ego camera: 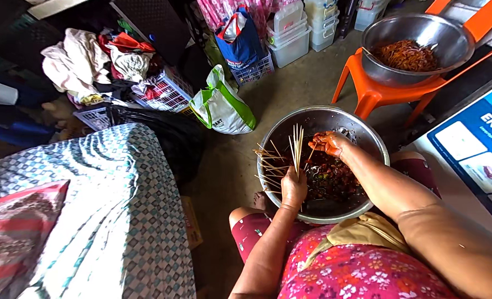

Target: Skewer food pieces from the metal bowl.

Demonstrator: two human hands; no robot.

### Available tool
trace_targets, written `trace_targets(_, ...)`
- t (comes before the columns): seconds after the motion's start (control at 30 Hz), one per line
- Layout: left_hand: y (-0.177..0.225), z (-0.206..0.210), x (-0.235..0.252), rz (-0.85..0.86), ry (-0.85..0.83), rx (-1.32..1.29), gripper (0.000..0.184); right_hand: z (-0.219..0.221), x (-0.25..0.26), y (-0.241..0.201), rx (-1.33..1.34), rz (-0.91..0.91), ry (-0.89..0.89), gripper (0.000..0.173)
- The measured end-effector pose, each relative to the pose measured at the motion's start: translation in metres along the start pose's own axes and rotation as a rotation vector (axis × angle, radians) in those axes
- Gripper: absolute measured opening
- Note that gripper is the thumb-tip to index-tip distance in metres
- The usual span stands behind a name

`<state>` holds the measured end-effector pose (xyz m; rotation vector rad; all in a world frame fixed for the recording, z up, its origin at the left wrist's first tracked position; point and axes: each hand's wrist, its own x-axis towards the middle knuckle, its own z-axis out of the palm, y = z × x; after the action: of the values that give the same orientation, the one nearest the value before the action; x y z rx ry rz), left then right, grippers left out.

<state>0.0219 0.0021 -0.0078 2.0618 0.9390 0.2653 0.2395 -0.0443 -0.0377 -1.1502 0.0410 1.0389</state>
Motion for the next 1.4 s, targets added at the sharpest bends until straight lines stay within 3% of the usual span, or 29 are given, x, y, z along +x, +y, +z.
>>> trace_targets(0.43,0.007,0.000,-0.004,-0.025,-0.002,0.051,0.024,0.014,-0.016,0.008,-0.060,0.170,-0.069,0.018)
trace_targets(0.63,0.006,0.000,-0.004,-0.056,-0.002,0.067,0.024,0.017,-0.019,0.016,-0.107,0.157,-0.099,0.019)
trace_targets(0.9,0.008,-0.002,0.002,-0.106,0.000,0.084,0.025,0.032,-0.037,0.026,-0.305,0.282,-0.280,0.021)
trace_targets(0.97,0.007,-0.003,0.002,-0.106,0.017,0.077,0.025,0.022,-0.024,0.025,-0.426,0.194,-0.248,0.026)
trace_targets(1.07,0.007,-0.004,0.001,-0.112,0.036,0.075,0.023,-0.002,-0.003,0.014,-0.789,-0.040,0.010,0.032)
trace_targets(1.17,0.008,-0.004,0.002,-0.138,0.035,0.072,0.023,-0.023,0.013,0.004,-1.152,-0.228,0.224,0.024)
trace_targets(1.23,0.008,-0.003,0.003,-0.136,0.040,0.070,0.022,-0.025,0.019,0.009,-1.321,-0.242,0.211,0.031)
trace_targets(1.33,0.007,-0.004,0.002,-0.130,0.039,0.077,0.022,-0.026,0.031,0.032,-1.551,-0.224,0.070,0.065)
trace_targets(1.4,0.007,-0.004,0.001,-0.131,0.035,0.076,0.023,-0.025,0.034,0.045,-1.615,-0.262,0.008,0.065)
